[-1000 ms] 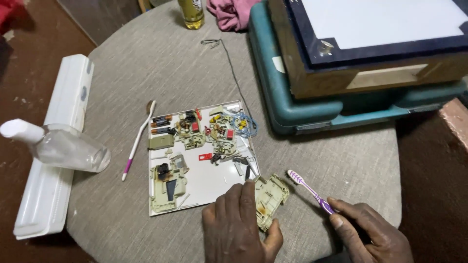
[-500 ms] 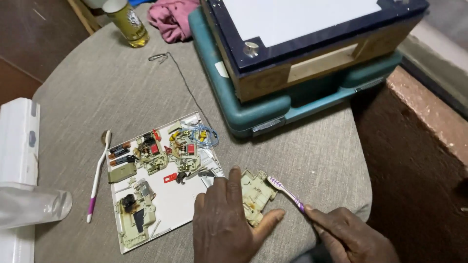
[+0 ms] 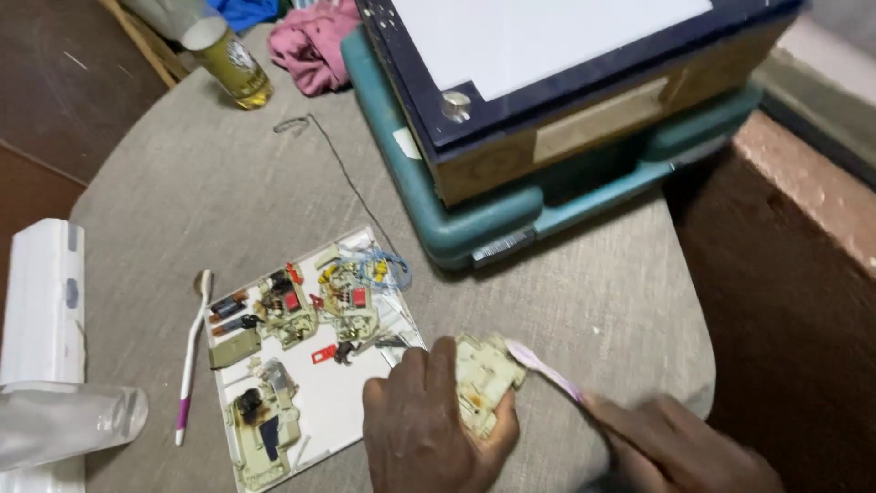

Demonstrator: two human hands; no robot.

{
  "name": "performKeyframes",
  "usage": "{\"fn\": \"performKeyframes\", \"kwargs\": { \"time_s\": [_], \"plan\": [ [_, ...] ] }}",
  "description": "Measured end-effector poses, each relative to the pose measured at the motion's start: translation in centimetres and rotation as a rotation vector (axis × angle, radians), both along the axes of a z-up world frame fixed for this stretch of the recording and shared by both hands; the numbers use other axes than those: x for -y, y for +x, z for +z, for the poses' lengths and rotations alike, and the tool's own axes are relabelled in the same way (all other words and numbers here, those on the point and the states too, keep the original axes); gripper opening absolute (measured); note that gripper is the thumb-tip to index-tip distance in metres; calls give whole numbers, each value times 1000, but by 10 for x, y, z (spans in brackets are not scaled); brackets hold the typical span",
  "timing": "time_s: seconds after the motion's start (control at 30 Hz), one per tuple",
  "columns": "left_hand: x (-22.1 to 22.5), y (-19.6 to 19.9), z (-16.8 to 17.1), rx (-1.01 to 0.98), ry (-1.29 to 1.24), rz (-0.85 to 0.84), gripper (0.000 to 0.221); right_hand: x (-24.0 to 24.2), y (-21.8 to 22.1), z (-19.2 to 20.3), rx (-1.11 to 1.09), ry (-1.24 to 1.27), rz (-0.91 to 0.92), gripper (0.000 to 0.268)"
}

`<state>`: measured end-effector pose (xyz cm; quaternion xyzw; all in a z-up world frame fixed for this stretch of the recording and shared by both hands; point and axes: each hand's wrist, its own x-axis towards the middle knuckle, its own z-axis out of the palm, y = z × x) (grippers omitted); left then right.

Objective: Cleaning a circuit board and small plastic components using a toothbrush and cleaning liquid.

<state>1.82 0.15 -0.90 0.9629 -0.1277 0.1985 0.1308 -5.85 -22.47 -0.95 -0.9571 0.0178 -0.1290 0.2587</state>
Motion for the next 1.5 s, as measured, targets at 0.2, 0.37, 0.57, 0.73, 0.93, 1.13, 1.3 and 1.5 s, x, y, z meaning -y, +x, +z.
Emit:
{"fn": "performKeyframes", "kwargs": {
  "time_s": [0.2, 0.37, 0.57, 0.73, 0.93, 1.13, 1.3, 1.5],
  "plan": [
    [-2, -2, -13, -7, 59, 30, 79, 21, 1, -23, -280, 12, 33, 59],
    [-4, -1, -5, -45, 32, 0, 75, 13, 19, -16, -317, 143, 115, 59],
    [-5, 0, -8, -19, 11, -5, 79, 34, 9, -24, -305, -53, 111, 64],
    [-2, -3, -6, -38, -18, -16, 76, 15, 20, -11, -273, 103, 113, 53],
    [-2, -7, -8, -49, -29, -68, 77, 25, 16, -34, -121, -46, 138, 58],
    [-8, 0, -12, 32, 57, 45, 80, 43, 22, -4, -234, 275, 114, 45],
    [-8, -6, -14, -44, -24, -50, 107, 37, 17, 0, -246, 148, 240, 44],
    [-9, -4, -8, -72, -75, -76, 101, 26, 17, -24, -336, 29, 224, 54]
  ]
}}
